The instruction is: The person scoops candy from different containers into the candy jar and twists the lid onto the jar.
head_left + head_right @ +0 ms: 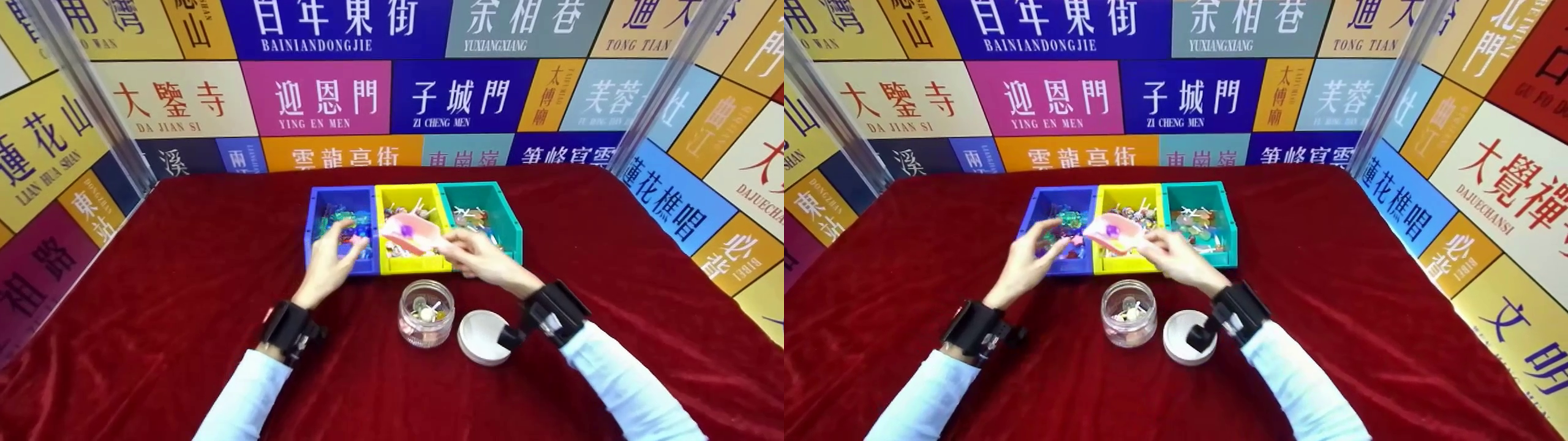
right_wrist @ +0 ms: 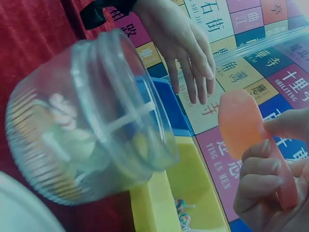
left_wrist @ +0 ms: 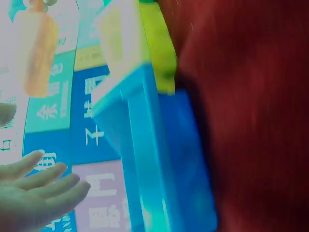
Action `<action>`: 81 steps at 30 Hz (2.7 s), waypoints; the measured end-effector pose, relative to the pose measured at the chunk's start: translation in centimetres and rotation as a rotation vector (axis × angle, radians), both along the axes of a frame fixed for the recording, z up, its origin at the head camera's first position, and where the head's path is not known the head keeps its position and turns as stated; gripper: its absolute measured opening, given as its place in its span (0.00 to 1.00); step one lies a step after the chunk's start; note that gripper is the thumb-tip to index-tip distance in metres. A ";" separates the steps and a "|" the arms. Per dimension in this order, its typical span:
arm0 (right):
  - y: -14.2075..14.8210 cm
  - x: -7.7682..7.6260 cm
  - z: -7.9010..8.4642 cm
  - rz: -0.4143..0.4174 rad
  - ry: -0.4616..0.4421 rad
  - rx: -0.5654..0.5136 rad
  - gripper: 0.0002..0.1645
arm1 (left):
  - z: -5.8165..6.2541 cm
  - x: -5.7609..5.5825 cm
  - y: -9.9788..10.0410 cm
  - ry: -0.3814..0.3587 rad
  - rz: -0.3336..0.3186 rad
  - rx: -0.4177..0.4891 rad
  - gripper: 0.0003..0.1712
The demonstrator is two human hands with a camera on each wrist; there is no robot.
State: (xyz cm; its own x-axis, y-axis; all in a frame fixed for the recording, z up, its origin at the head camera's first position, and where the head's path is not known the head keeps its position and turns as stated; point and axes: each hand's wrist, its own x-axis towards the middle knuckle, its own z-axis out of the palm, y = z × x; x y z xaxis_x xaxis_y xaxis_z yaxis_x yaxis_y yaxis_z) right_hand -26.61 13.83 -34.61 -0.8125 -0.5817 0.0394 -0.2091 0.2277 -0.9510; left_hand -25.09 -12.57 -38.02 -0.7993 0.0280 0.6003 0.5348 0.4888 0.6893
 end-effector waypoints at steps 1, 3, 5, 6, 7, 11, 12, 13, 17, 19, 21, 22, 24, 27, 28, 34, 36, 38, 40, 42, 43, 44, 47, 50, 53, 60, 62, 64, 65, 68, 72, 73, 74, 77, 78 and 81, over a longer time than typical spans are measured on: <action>0.4 0.2 -0.1 -0.001 -0.004 -0.001 0.19 | 0.0 0.1 0.3 -0.038 -0.039 0.024 0.21; 1.2 0.5 -0.3 -0.002 -0.002 0.003 0.20 | 0.0 0.3 0.8 -0.123 -0.113 0.072 0.21; 1.9 0.8 -0.5 0.001 0.012 0.009 0.21 | 0.1 0.5 1.2 -0.213 -0.194 0.118 0.22; 2.2 1.0 -0.6 0.002 0.016 0.010 0.21 | 0.1 0.6 1.4 -0.251 -0.230 0.118 0.23; 2.5 1.1 -0.7 0.008 0.023 0.012 0.20 | 0.0 0.7 1.5 -0.285 -0.263 0.111 0.24; 3.5 1.5 -0.9 0.036 0.069 0.031 0.16 | -0.1 1.0 2.0 -0.405 -0.411 0.064 0.32; 3.8 1.6 -0.8 0.045 0.085 0.039 0.15 | -0.2 1.1 2.1 -0.427 -0.439 0.042 0.34; 4.0 1.7 -0.8 0.053 0.102 0.049 0.15 | -0.3 1.2 2.2 -0.450 -0.467 0.021 0.36; 4.9 2.0 -0.5 0.072 0.158 0.092 0.13 | -0.6 1.6 2.7 -0.503 -0.561 -0.068 0.43; 5.4 2.1 -0.4 0.076 0.174 0.115 0.12 | -0.9 1.7 3.1 -0.508 -0.603 -0.117 0.45; 5.9 2.1 -0.2 0.079 0.190 0.140 0.11 | -1.1 1.8 3.4 -0.509 -0.634 -0.164 0.46; 6.1 2.1 -0.2 0.081 0.200 0.153 0.10 | -1.2 1.9 3.6 -0.507 -0.645 -0.185 0.46; 6.4 2.1 0.0 0.091 0.218 0.182 0.08 | -1.3 2.0 4.0 -0.497 -0.655 -0.235 0.47; 6.8 2.1 0.1 0.109 0.248 0.230 0.07 | -1.4 2.2 4.4 -0.467 -0.643 -0.304 0.46; 6.9 2.1 0.2 0.116 0.259 0.246 0.07 | -1.4 2.2 4.4 -0.460 -0.638 -0.322 0.45; 7.2 2.5 0.9 0.115 0.342 0.339 0.07 | -1.5 2.1 4.7 -0.456 -0.625 -0.358 0.42; 7.3 2.6 1.3 0.110 0.383 0.361 0.07 | -1.5 2.1 4.7 -0.458 -0.626 -0.363 0.42; 7.2 2.8 1.7 0.114 0.436 0.380 0.07 | -1.6 2.0 4.7 -0.459 -0.622 -0.373 0.41; 7.1 3.0 2.1 0.117 0.500 0.403 0.07 | -1.6 2.0 4.7 -0.459 -0.616 -0.382 0.41; 6.9 3.2 2.5 0.123 0.572 0.431 0.07 | -1.6 2.0 4.7 -0.457 -0.610 -0.389 0.41; 6.8 3.3 2.7 0.125 0.603 0.447 0.07 | -1.6 2.0 4.7 -0.457 -0.609 -0.391 0.41; 6.7 3.4 2.9 0.125 0.634 0.464 0.07 | -1.6 2.0 4.7 -0.457 -0.608 -0.391 0.41; 6.3 3.9 3.5 0.123 0.703 0.511 0.08 | -1.5 2.0 4.6 -0.460 -0.606 -0.393 0.42; 5.7 4.5 4.2 0.110 0.734 0.559 0.09 | -1.6 2.1 4.6 -0.461 -0.607 -0.388 0.42; 5.2 5.0 4.7 0.098 0.775 0.601 0.09 | -1.6 2.1 4.6 -0.457 -0.604 -0.390 0.42; 4.4 5.8 5.5 0.086 0.839 0.689 0.08 | -1.5 2.2 4.6 -0.452 -0.604 -0.405 0.42; 4.4 5.9 5.6 0.088 0.844 0.697 0.08 | -1.5 2.2 4.6 -0.453 -0.606 -0.402 0.42; 4.4 5.8 5.6 0.089 0.840 0.689 0.08 | -1.5 2.2 4.6 -0.454 -0.604 -0.405 0.43; 4.4 5.8 5.6 0.088 0.835 0.681 0.09 | -1.5 2.2 4.6 -0.454 -0.605 -0.405 0.43; 4.7 5.4 5.3 0.082 0.812 0.654 0.09 | -1.5 2.2 4.7 -0.456 -0.604 -0.408 0.43; 5.0 4.6 4.9 0.054 0.801 0.617 0.10 | -1.4 2.2 4.7 -0.436 -0.606 -0.428 0.43; 5.0 4.3 4.9 0.037 0.802 0.605 0.11 | -1.4 2.2 4.7 -0.426 -0.610 -0.433 0.43; 5.0 4.1 4.8 0.017 0.804 0.593 0.11 | -1.3 2.1 4.6 -0.421 -0.612 -0.438 0.43; 4.8 3.3 4.6 -0.057 0.807 0.570 0.12 | -1.1 2.0 4.2 -0.432 -0.631 -0.437 0.44; 4.7 3.0 4.5 -0.082 0.802 0.572 0.12 | -0.9 2.0 4.0 -0.442 -0.635 -0.431 0.44; 3.9 2.2 4.3 -0.141 0.795 0.598 0.13 | -0.4 1.6 2.9 -0.463 -0.612 -0.381 0.41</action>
State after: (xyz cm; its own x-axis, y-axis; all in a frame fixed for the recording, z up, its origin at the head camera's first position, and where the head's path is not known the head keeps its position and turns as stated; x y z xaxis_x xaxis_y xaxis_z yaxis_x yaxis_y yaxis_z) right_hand -24.41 17.74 -30.29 -0.7402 -0.5836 0.3338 -0.6681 0.6939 -0.2684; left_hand -23.47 -9.64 -38.39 -0.7398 0.6681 0.0794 0.4856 0.4485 0.7504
